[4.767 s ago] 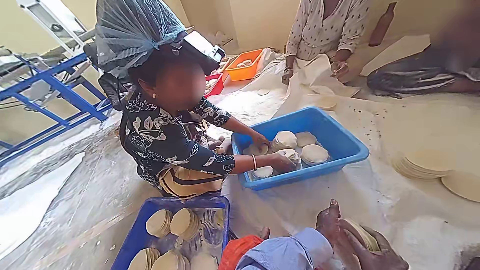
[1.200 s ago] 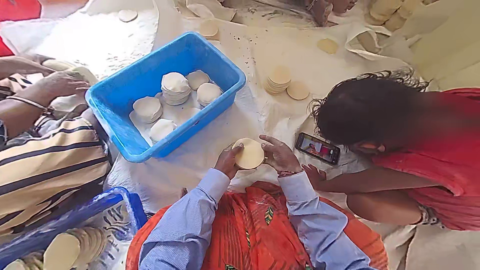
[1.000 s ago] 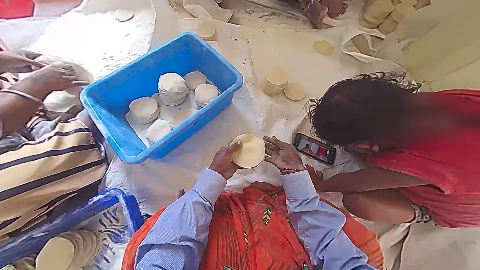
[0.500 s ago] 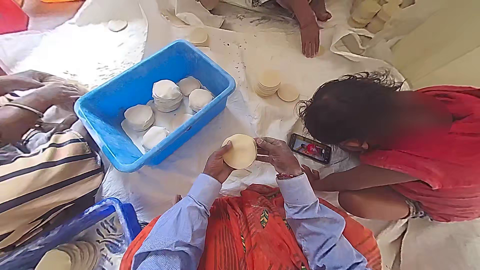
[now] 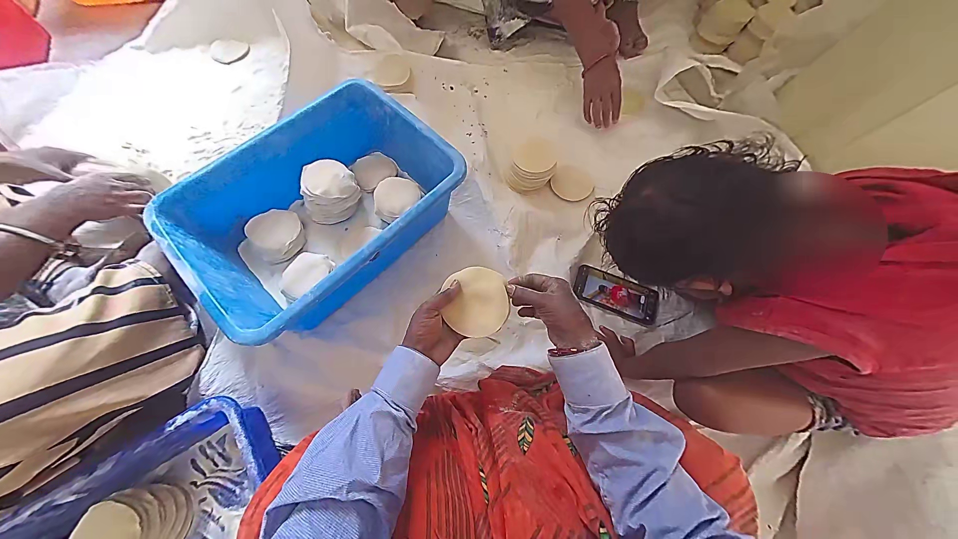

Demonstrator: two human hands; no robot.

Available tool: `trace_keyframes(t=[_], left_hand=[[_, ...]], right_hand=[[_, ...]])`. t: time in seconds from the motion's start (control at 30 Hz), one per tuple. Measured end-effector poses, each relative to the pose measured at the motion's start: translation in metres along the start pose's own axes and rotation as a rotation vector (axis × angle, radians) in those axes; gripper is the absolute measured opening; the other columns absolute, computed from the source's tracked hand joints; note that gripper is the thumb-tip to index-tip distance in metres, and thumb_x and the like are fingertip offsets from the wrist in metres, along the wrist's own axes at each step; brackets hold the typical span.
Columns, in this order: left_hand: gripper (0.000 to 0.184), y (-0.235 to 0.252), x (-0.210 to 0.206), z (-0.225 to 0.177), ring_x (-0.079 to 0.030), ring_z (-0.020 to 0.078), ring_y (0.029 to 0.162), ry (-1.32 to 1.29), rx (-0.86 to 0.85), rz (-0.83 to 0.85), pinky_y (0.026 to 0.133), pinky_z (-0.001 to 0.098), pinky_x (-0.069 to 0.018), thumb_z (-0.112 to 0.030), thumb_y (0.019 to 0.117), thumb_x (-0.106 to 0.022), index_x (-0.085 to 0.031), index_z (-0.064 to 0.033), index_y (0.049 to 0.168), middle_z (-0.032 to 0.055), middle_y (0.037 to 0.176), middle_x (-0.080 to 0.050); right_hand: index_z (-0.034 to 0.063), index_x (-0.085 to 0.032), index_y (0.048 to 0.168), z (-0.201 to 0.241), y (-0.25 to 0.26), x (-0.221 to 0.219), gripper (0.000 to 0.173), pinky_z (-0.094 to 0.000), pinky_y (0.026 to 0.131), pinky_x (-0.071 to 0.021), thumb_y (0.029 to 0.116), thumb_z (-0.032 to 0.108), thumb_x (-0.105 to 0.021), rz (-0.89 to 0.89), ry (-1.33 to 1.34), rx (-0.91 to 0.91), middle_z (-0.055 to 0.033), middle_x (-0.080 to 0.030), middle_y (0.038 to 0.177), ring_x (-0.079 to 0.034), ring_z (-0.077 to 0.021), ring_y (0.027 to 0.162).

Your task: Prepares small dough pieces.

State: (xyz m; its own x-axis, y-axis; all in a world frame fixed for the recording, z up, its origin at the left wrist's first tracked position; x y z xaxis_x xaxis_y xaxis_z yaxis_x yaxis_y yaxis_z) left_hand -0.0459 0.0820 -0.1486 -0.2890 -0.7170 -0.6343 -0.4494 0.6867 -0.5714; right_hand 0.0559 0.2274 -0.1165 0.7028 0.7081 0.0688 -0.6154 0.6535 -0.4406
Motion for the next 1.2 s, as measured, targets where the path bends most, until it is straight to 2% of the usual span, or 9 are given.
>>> trace_keyframes(t=[0.13, 0.33, 0.47, 0.67, 0.8, 0.9, 0.97, 1.07, 1.2], left_hand=[[0.034, 0.0, -0.003, 0.001, -0.068, 0.0319, 0.107, -0.01, 0.0, 0.032, 0.087, 0.0511, -0.0581, -0.025, 0.1086, -0.042, -0.055, -0.0071, 0.134, 0.0182, 0.122, -0.066], [0.036, 0.0, -0.001, 0.003, -0.068, 0.033, 0.109, -0.002, 0.013, 0.006, 0.088, 0.0524, -0.0581, -0.027, 0.1086, -0.043, -0.055, -0.007, 0.136, 0.0187, 0.123, -0.066], [0.035, 0.002, -0.001, 0.004, -0.068, 0.0316, 0.108, 0.039, 0.01, -0.002, 0.088, 0.0505, -0.0583, -0.027, 0.1091, -0.045, -0.054, -0.0069, 0.137, 0.0182, 0.122, -0.066], [0.034, 0.002, -0.002, 0.004, -0.069, 0.0281, 0.103, 0.045, -0.004, 0.012, 0.087, 0.0461, -0.0592, -0.023, 0.1081, -0.049, -0.053, -0.0065, 0.137, 0.0167, 0.118, -0.067], [0.029, -0.001, -0.004, 0.003, -0.068, 0.0226, 0.102, 0.011, -0.022, 0.026, 0.089, 0.0421, -0.0569, -0.019, 0.1101, -0.04, -0.055, -0.0072, 0.131, 0.0116, 0.112, -0.068], [0.029, -0.002, -0.004, 0.004, -0.068, 0.0228, 0.1, 0.031, -0.01, 0.009, 0.088, 0.0417, -0.0574, -0.02, 0.1106, -0.039, -0.057, -0.0051, 0.128, 0.0124, 0.109, -0.068], [0.03, -0.001, -0.003, 0.006, -0.068, 0.0236, 0.101, 0.046, -0.004, 0.013, 0.088, 0.0426, -0.0571, -0.02, 0.1106, -0.04, -0.055, -0.0057, 0.131, 0.0128, 0.111, -0.068], [0.03, 0.001, -0.002, 0.008, -0.068, 0.025, 0.102, 0.056, 0.001, 0.014, 0.088, 0.0437, -0.0572, -0.02, 0.1103, -0.041, -0.055, -0.0054, 0.133, 0.0144, 0.114, -0.068], [0.03, 0.001, -0.001, 0.01, -0.068, 0.0257, 0.102, 0.024, 0.013, -0.006, 0.088, 0.0447, -0.0573, -0.02, 0.1105, -0.039, -0.053, -0.0065, 0.134, 0.0143, 0.114, -0.067]], right_hand=[[0.004, -0.069, 0.1, 0.009, -0.011, -0.002, 0.005, -0.0222, 0.066, -0.0537, 0.0986, 0.006, -0.065, 0.013, 0.055, 0.049, -0.0005, -0.068, 0.083, -0.063, -0.0056, 0.071], [0.0056, -0.072, 0.094, 0.035, -0.014, 0.002, 0.004, -0.0247, 0.067, -0.0533, 0.0913, 0.007, -0.074, -0.051, -0.165, 0.392, -0.0011, -0.07, 0.081, -0.063, -0.0061, 0.071], [0.0068, -0.073, 0.094, 0.044, -0.019, -0.003, 0.006, -0.0274, 0.065, -0.0535, 0.09, 0.01, -0.075, -0.079, -0.289, 0.487, -0.0009, -0.07, 0.079, -0.063, -0.0065, 0.067], [0.0022, -0.067, 0.104, 0.034, -0.022, -0.015, 0.01, -0.0278, 0.065, -0.0609, 0.0944, 0.003, -0.07, 0.016, -0.024, 0.356, -0.0033, -0.071, 0.08, -0.068, -0.009, 0.066], [0.0001, -0.069, 0.11, 0.025, -0.023, -0.028, 0.014, -0.0258, 0.063, -0.0606, 0.0959, 0.0, -0.067, 0.015, 0.111, 0.237, -0.004, -0.073, 0.082, -0.068, -0.0077, 0.065], [-0.0024, -0.068, 0.116, 0.01, -0.017, -0.027, 0.018, -0.0287, 0.064, -0.0616, 0.1008, 0.002, -0.06, 0.014, 0.234, 0.086, -0.0081, -0.073, 0.087, -0.07, -0.0123, 0.069], [-0.0024, -0.068, 0.116, 0.003, -0.014, -0.027, 0.018, -0.0285, 0.064, -0.0614, 0.1002, 0.002, -0.061, 0.018, 0.264, 0.029, -0.0083, -0.073, 0.088, -0.071, -0.0131, 0.07], [-0.0033, -0.068, 0.112, 0.001, -0.013, -0.028, 0.02, -0.028, 0.063, -0.0608, 0.0919, -0.005, -0.07, 0.006, 0.241, 0.028, -0.0084, -0.072, 0.087, -0.07, -0.013, 0.07], [-0.0006, -0.071, 0.103, 0.01, -0.018, -0.033, 0.013, -0.0249, 0.062, -0.0578, 0.0898, 0.0, -0.075, -0.006, 0.141, 0.184, -0.0056, -0.072, 0.083, -0.066, -0.0085, 0.068]])
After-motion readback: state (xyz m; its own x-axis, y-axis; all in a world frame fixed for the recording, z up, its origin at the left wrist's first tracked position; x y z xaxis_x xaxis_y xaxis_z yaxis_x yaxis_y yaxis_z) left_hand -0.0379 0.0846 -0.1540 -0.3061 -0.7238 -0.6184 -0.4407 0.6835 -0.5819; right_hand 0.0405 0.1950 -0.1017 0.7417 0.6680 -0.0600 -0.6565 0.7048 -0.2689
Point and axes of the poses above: each hand's wrist, its own y-axis towards the middle knuckle, its own x-axis out of the back of the hand, z = x × y, the point moved 10 cm from there along y, towards the middle knuckle
